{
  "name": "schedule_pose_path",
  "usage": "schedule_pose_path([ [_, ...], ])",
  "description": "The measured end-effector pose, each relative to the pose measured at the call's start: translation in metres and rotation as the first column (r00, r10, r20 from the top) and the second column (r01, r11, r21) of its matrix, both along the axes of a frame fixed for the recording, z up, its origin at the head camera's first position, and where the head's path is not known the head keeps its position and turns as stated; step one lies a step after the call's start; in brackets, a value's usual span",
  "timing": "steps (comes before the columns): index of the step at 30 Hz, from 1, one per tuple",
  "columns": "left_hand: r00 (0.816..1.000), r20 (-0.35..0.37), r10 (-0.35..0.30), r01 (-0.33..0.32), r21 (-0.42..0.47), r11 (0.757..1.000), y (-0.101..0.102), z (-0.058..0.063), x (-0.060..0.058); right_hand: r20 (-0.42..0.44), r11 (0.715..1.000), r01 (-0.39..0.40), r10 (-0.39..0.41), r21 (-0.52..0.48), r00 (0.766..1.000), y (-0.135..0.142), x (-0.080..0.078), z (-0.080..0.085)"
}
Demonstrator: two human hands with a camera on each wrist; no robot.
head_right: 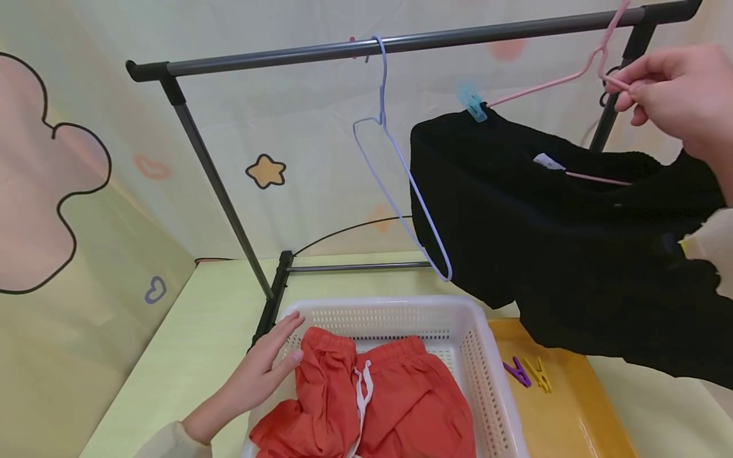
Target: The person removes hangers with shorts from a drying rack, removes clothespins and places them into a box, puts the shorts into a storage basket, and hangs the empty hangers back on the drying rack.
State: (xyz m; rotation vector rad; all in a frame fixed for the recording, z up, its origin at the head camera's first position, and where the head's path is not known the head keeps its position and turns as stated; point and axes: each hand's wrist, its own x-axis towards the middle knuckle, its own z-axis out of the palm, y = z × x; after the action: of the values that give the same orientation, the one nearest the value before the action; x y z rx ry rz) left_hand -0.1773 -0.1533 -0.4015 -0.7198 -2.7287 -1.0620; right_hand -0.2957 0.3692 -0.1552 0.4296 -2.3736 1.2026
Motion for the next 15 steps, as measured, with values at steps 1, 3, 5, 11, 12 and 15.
schedule_pose_path([
  [1,1.000,0.003,0.000,0.000,0.000,1.000,0.000,0.000,0.000,0.005,1.000,0.017,-0.017,0.010,1.000,-0.008,0.005,0.003],
  [3,1.000,0.004,0.001,-0.001,-0.001,1.000,0.000,0.001,0.000,0.023,0.999,0.040,-0.040,0.006,0.999,-0.023,0.014,0.008],
  [5,1.000,0.004,0.001,-0.001,-0.001,1.000,0.001,0.001,0.000,0.040,0.998,0.056,-0.056,-0.004,0.998,-0.036,0.022,0.013],
  [11,1.000,0.009,0.003,-0.003,0.001,1.000,0.001,0.000,-0.001,-0.016,1.000,0.001,-0.002,-0.006,1.000,-0.059,0.032,0.014],
  [12,1.000,0.013,0.005,-0.005,0.000,1.000,0.001,-0.001,-0.001,-0.022,1.000,-0.006,0.005,-0.015,1.000,-0.061,0.032,0.014],
  [15,1.000,0.019,0.011,-0.011,-0.002,1.000,0.001,-0.002,-0.001,-0.039,0.998,-0.036,0.034,-0.047,0.999,-0.067,0.032,0.013],
])
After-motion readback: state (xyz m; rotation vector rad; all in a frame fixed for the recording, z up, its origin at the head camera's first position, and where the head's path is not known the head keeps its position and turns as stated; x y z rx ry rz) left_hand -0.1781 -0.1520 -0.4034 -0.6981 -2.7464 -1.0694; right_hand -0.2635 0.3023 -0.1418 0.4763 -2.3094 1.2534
